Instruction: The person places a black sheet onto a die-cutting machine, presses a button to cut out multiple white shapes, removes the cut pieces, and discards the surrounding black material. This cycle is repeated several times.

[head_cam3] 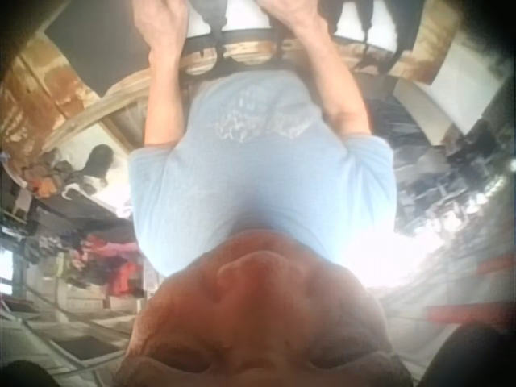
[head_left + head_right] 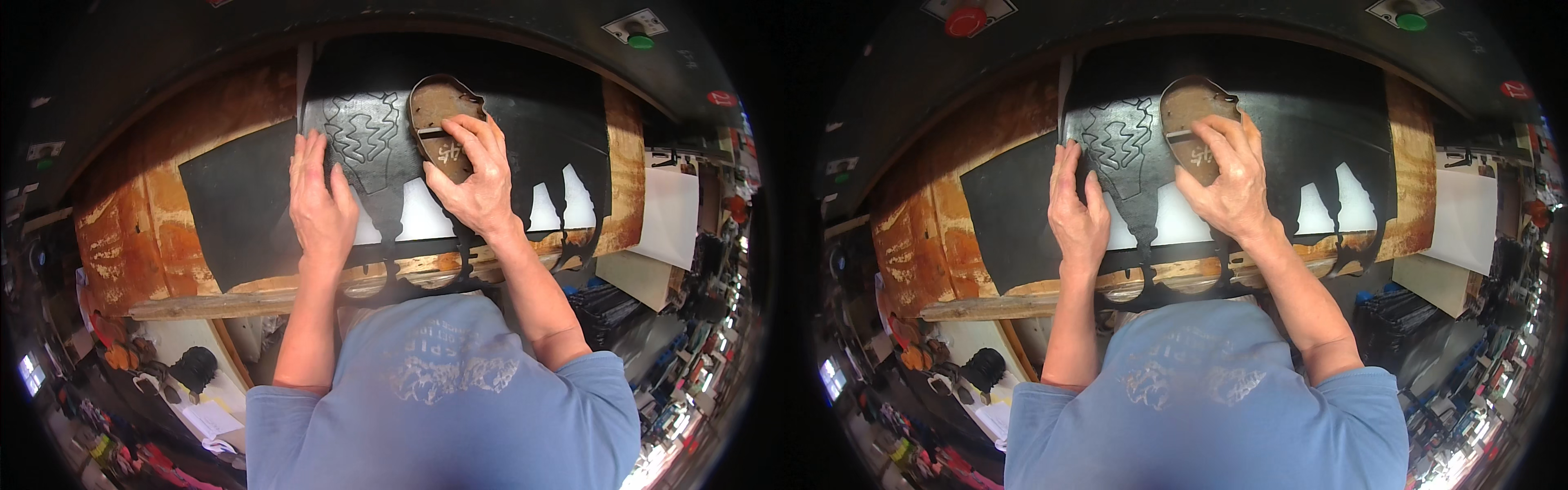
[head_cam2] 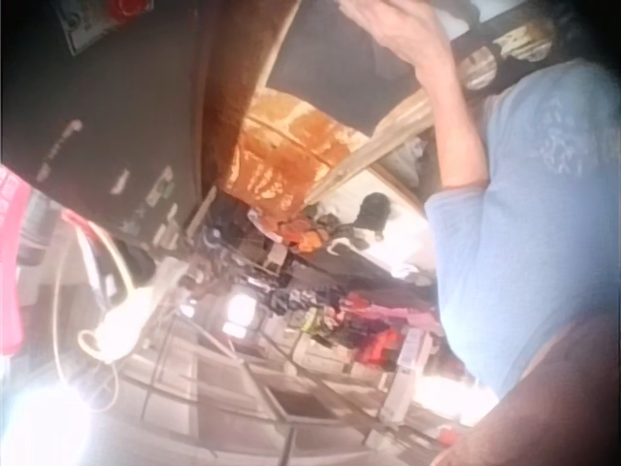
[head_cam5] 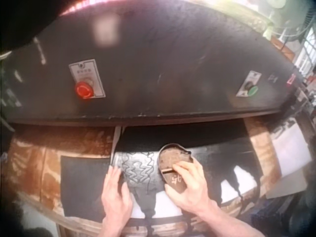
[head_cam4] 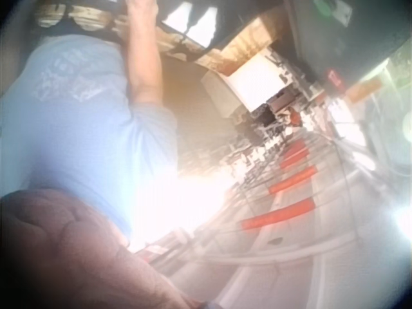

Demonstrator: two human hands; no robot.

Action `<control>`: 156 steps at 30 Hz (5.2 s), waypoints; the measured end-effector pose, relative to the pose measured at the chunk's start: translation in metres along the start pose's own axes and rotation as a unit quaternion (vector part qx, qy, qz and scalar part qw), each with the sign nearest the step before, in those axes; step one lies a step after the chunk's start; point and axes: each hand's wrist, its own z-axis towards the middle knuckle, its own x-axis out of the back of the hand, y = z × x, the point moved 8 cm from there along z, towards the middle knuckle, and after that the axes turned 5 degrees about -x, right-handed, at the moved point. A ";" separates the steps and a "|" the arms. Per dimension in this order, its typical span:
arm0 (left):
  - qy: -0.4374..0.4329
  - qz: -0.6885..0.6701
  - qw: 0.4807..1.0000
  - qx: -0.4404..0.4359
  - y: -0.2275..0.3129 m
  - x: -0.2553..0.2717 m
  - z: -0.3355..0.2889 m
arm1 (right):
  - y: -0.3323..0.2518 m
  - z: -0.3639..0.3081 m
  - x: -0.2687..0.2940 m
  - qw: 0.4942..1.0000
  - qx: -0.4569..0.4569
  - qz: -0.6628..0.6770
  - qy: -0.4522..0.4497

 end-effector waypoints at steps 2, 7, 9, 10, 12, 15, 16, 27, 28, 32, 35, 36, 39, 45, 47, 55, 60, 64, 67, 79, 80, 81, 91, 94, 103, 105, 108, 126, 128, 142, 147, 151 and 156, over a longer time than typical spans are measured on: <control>0.004 -0.006 1.000 -0.011 -0.002 0.002 0.003 | 0.001 0.002 -0.002 1.000 0.009 0.003 -0.002; 0.023 -0.062 0.998 -0.016 0.010 0.023 -0.012 | 0.011 -0.007 0.004 0.999 0.001 0.036 0.013; -0.048 -0.167 0.982 0.073 0.016 0.026 -0.041 | 0.016 -0.017 0.017 0.999 -0.012 0.035 0.037; -0.089 -0.198 0.971 0.101 0.022 0.026 -0.057 | 0.019 -0.022 0.025 0.997 -0.016 0.058 0.049; -0.116 -0.215 0.969 0.039 0.048 0.024 -0.081 | 0.029 -0.030 0.042 0.992 -0.047 0.088 0.079; -0.110 -0.137 0.976 -0.126 0.071 0.010 -0.094 | 0.053 -0.029 0.070 0.969 -0.125 0.167 0.132; -0.098 -0.121 0.977 -0.148 0.070 0.006 -0.095 | 0.061 -0.024 0.082 0.959 -0.143 0.179 0.168; -0.018 -0.060 0.978 -0.200 0.064 0.011 -0.099 | 0.073 0.002 0.194 0.953 -0.083 0.103 0.272; -0.020 -0.049 0.978 -0.203 0.065 0.010 -0.098 | 0.081 -0.017 0.188 0.950 -0.120 0.136 0.253; -0.004 0.010 0.965 -0.260 0.081 0.010 -0.101 | 0.091 -0.089 0.148 0.944 -0.179 0.185 0.208; -0.018 -0.029 0.960 -0.277 0.100 0.001 -0.108 | 0.081 -0.111 0.101 0.979 -0.149 0.077 0.120; -0.042 -0.067 0.964 -0.255 0.104 -0.006 -0.111 | 0.068 -0.111 0.092 0.992 -0.064 0.042 0.099; -0.035 -0.001 0.975 -0.221 0.104 -0.016 -0.110 | 0.082 -0.109 0.091 0.981 -0.120 0.067 0.135; -0.043 0.017 0.978 -0.202 0.095 -0.019 -0.110 | 0.083 -0.104 0.086 0.982 -0.142 0.064 0.104; -0.046 0.016 0.979 -0.198 0.094 -0.019 -0.109 | 0.084 -0.105 0.083 0.981 -0.141 0.070 0.110; -0.076 0.025 0.981 -0.179 0.078 -0.022 -0.114 | 0.115 -0.117 0.068 0.934 -0.271 0.219 0.084; -0.204 -0.009 0.969 -0.142 0.073 -0.013 -0.140 | 0.078 -0.142 0.049 0.927 -0.282 0.228 0.096; -0.296 -0.160 0.932 0.133 0.023 -0.003 -0.137 | -0.001 -0.112 0.011 0.991 -0.013 0.129 0.044; -0.117 -0.061 0.989 -0.064 -0.005 0.016 -0.077 | -0.030 -0.090 -0.058 0.993 -0.037 0.113 -0.005; -0.106 0.082 0.982 -0.136 -0.060 -0.004 -0.093 | -0.020 -0.118 -0.038 0.978 -0.084 0.186 -0.032; -0.108 0.078 0.982 -0.134 -0.054 -0.007 -0.093 | -0.014 -0.123 -0.020 0.987 -0.073 0.144 -0.020; -0.109 0.078 0.982 -0.131 -0.049 -0.008 -0.093 | -0.009 -0.126 -0.006 0.994 -0.054 0.093 -0.006; -0.101 0.077 0.982 -0.137 -0.018 -0.016 -0.109 | 0.025 -0.160 0.020 0.997 -0.072 0.019 -0.010; -0.095 0.074 0.982 -0.144 -0.010 -0.019 -0.111 | 0.029 -0.161 0.024 0.997 -0.070 0.014 -0.006; -0.052 -0.087 0.992 -0.071 -0.025 -0.003 -0.110 | 0.050 -0.174 0.048 0.991 -0.090 0.088 -0.047; -0.058 -0.123 0.988 -0.067 -0.018 0.001 -0.111 | 0.049 -0.181 0.047 0.992 -0.070 0.075 -0.069; -0.104 -0.154 0.981 -0.056 0.003 -0.010 -0.118 | 0.047 -0.188 0.041 0.996 -0.043 0.051 -0.057; -0.226 -0.010 0.937 -0.267 0.048 -0.078 -0.125 | 0.057 -0.197 0.039 0.993 -0.027 0.112 -0.014; -0.233 -0.006 0.935 -0.266 0.049 -0.078 -0.124 | 0.055 -0.196 0.039 0.994 -0.024 0.110 -0.006; -0.211 -0.177 0.957 -0.086 0.055 0.005 -0.211 | 0.068 -0.195 0.045 0.975 -0.077 0.193 0.081; -0.155 -0.017 0.959 -0.238 0.058 -0.015 -0.245 | 0.061 -0.178 0.089 0.942 -0.092 0.236 0.222; -0.122 -0.023 0.962 -0.242 0.051 -0.013 -0.243 | 0.024 -0.143 0.155 0.938 0.044 0.155 0.306; -0.074 -0.027 0.974 -0.214 0.059 -0.006 -0.240 | 0.016 -0.155 0.163 0.963 0.074 0.084 0.245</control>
